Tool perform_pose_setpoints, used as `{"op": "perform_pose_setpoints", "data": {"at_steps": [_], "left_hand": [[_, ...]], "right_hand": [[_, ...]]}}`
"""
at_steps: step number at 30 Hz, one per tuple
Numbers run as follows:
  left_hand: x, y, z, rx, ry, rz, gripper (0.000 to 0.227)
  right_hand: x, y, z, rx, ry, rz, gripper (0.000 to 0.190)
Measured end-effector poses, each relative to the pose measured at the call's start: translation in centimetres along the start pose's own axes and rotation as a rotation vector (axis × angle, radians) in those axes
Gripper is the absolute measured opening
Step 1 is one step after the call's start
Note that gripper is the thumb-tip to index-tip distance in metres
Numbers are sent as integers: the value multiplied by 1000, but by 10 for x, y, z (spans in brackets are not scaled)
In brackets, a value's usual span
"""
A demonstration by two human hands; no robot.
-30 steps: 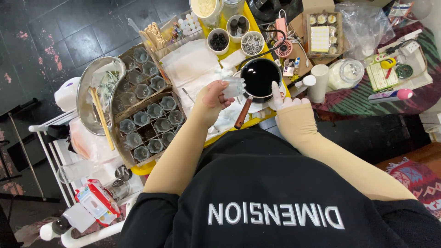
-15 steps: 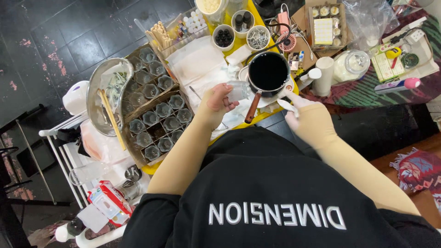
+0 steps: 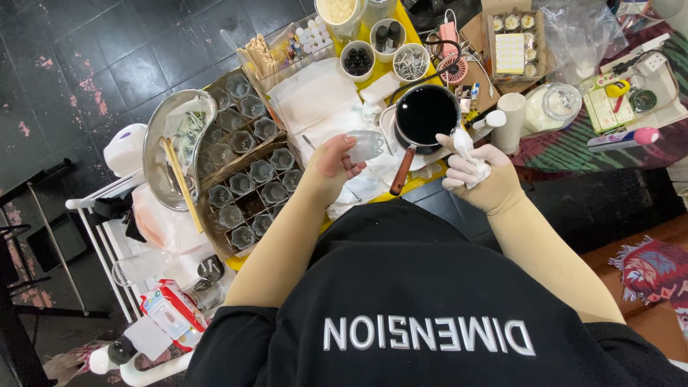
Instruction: Cleaning a silicone candle mold with a wipe before use.
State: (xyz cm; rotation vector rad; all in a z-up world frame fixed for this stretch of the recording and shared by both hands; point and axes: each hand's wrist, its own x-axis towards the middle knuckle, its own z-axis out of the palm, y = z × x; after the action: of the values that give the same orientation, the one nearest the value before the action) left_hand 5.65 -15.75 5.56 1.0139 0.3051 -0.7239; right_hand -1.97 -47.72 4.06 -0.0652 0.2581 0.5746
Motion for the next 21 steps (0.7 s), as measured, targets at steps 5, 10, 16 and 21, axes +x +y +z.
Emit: {"op": "perform_pose_setpoints", "data": {"at_steps": [5,10,16,21], "left_hand": [[4,-6,-1,-12,10,-14,33],[1,-6,3,-8,0,-11,34],[-1,-11,-1,-26,-9,-4,34],[-5,-13,-3,-24,-36,-3,36]], "right_hand": [[-9,-1,-5,17,40,2,59],[-22,-6,-15,-59,104,5,54],[-21,24,50,-1440,329,-420,65],[-9,34,51,-3179,684,-477,78]]}}
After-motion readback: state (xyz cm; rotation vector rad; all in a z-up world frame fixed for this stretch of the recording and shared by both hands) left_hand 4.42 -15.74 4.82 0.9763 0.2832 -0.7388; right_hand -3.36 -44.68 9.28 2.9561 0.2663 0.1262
